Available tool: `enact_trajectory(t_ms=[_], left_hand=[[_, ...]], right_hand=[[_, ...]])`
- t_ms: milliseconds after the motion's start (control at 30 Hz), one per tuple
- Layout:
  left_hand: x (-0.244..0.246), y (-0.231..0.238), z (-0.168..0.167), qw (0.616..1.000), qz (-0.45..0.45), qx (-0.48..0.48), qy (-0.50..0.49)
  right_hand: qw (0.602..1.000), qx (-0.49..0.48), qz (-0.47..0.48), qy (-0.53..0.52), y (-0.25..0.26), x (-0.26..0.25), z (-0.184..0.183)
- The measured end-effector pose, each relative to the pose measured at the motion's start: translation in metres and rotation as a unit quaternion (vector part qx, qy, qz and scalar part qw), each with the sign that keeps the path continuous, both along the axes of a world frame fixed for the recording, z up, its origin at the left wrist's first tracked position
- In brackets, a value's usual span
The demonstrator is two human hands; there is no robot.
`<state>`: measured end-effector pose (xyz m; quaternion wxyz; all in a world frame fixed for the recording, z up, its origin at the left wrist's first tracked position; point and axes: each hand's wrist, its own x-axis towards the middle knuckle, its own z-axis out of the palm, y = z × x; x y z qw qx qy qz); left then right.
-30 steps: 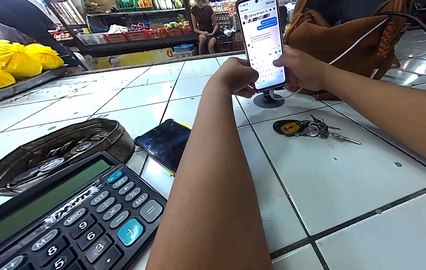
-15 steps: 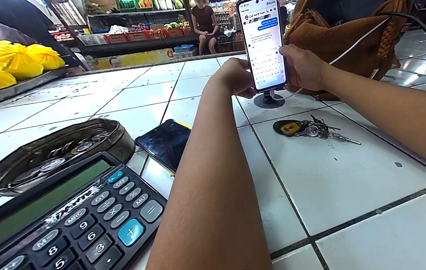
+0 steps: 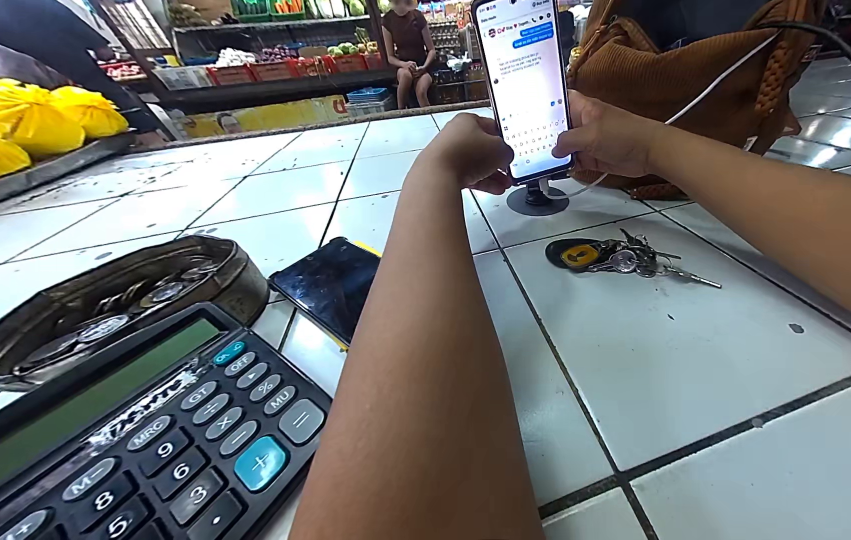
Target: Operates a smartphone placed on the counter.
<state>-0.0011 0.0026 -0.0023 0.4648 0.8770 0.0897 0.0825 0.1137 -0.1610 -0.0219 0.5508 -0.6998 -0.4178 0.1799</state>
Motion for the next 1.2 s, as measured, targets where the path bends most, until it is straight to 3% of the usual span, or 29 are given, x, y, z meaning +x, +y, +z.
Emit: enact_trajectory(t_ms=[1200], left_hand=[[0.0013,0.0005,0.0002,1.000,0.005,-0.026,-0.001]], right_hand=[[0.999,0.008,0.029,0.012,-0.0031,0.0033,0.0001]])
